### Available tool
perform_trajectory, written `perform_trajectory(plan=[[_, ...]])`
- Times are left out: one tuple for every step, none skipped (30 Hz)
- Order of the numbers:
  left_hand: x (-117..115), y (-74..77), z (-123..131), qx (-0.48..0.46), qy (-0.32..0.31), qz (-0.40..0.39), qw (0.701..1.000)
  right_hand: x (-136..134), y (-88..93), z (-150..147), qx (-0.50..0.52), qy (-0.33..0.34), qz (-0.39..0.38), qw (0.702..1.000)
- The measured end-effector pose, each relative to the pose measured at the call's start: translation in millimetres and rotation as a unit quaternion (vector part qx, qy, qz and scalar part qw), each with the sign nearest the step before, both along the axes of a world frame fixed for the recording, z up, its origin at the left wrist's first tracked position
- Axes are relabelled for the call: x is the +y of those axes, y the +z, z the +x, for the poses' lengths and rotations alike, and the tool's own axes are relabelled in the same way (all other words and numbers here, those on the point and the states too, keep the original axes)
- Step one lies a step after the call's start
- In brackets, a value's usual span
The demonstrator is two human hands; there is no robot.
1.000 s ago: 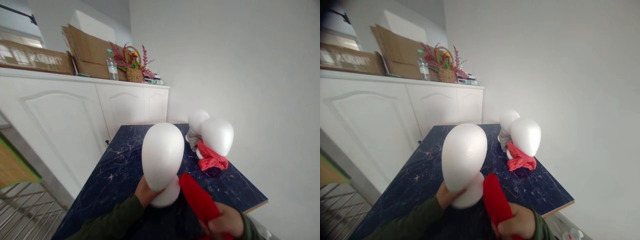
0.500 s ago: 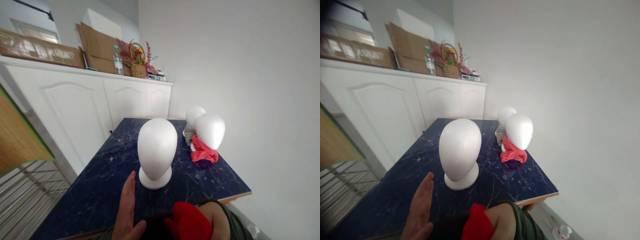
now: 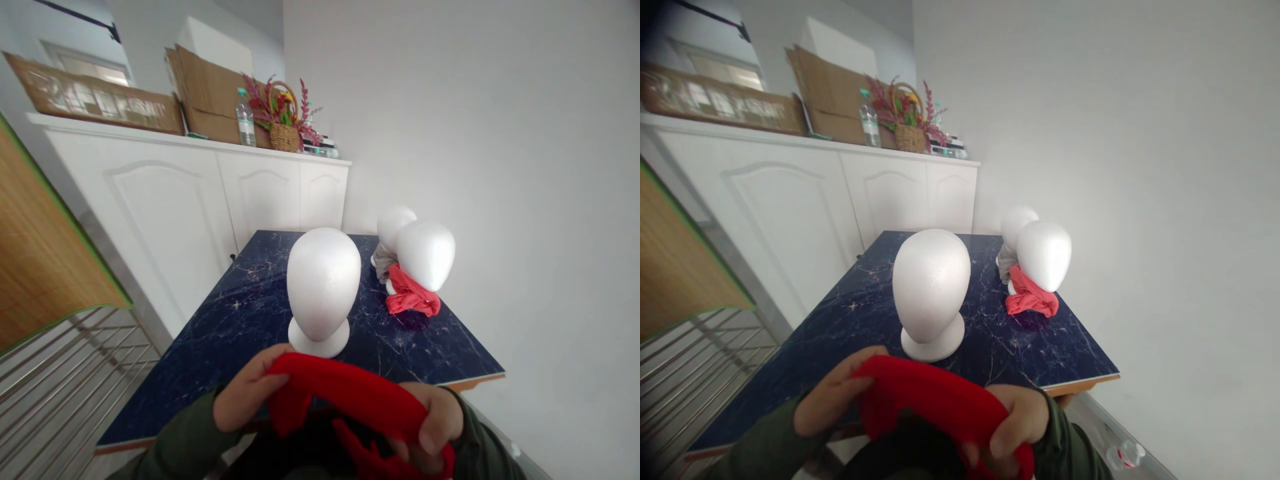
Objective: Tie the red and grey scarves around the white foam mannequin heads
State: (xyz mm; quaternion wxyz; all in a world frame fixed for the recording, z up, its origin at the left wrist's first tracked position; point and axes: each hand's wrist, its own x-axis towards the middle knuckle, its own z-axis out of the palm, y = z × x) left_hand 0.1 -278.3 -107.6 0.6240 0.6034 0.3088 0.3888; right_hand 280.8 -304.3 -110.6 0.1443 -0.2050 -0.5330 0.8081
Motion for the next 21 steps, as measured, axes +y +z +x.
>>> perform_trajectory(plan=[[2.0,5.3,-8.9,-0.034,-0.005,-0.055,0.998,1.7,-1.7,4.5,0.021,-0.033,-0.019,0.999],[3.5,10.9,-16.9,-0.057,-0.017,-0.101,0.993,4.8,-3.7,8.5,0.042,-0.075,-0.035,0.996],[4.7,16.4,-23.5,-0.068,-0.034,-0.135,0.988,9.2,-5.8,12.2,0.061,-0.118,-0.047,0.99],[6.0,21.2,-28.7,-0.071,-0.055,-0.158,0.983,14.5,-7.4,15.8,0.075,-0.155,-0.052,0.984],[7.5,24.8,-32.7,-0.068,-0.077,-0.171,0.98,20.1,-8.3,19.2,0.082,-0.178,-0.051,0.979],[9.2,26.8,-35.6,-0.063,-0.092,-0.178,0.978,25.7,-8.4,22.5,0.086,-0.196,-0.048,0.976],[11.2,27.0,-37.7,-0.058,-0.097,-0.18,0.977,30.8,-7.6,25.5,0.09,-0.214,-0.044,0.972],[13.4,25.6,-39.1,-0.049,-0.091,-0.18,0.978,35.2,-6.2,27.9,0.092,-0.229,-0.038,0.968],[15.7,23.0,-40.1,-0.035,-0.075,-0.179,0.98,38.8,-4.7,29.6,0.09,-0.24,-0.031,0.966],[17.9,19.9,-40.8,-0.018,-0.054,-0.176,0.983,41.5,-3.4,30.4,0.084,-0.246,-0.027,0.965],[20.0,16.9,-41.2,0.0,-0.034,-0.17,0.985,43.3,-2.6,30.3,0.076,-0.245,-0.025,0.966],[21.9,14.5,-41.5,0.019,-0.017,-0.162,0.986,44.4,-2.4,29.4,0.066,-0.238,-0.026,0.969],[23.4,13.1,-41.6,0.043,-0.001,-0.148,0.988,44.9,-3.0,27.8,0.059,-0.232,-0.029,0.97],[24.5,12.6,-41.5,0.066,0.021,-0.127,0.99,45.2,-4.1,25.9,0.054,-0.225,-0.034,0.972],[25.2,13.0,-41.4,0.085,0.05,-0.096,0.99,45.2,-5.6,23.7,0.051,-0.221,-0.039,0.973],[25.5,13.8,-41.2,0.096,0.086,-0.062,0.99,45.2,-7.3,21.5,0.049,-0.22,-0.042,0.973],[25.4,14.4,-41.1,0.096,0.123,-0.029,0.987,45.2,-8.9,19.4,0.045,-0.223,-0.045,0.973],[25.2,14.3,-41.4,0.08,0.15,-0.005,0.985,45.4,-10.3,17.5,0.039,-0.226,-0.046,0.972],[25.0,13.1,-42.3,0.047,0.161,0.004,0.986,45.7,-11.2,15.9,0.03,-0.229,-0.044,0.972],[25.0,10.6,-44.3,0.001,0.153,-0.004,0.988,46.1,-11.4,14.5,0.017,-0.23,-0.038,0.972],[25.5,6.9,-47.9,-0.054,0.134,-0.026,0.989,46.5,-10.6,13.3,0.0,-0.227,-0.025,0.973]])
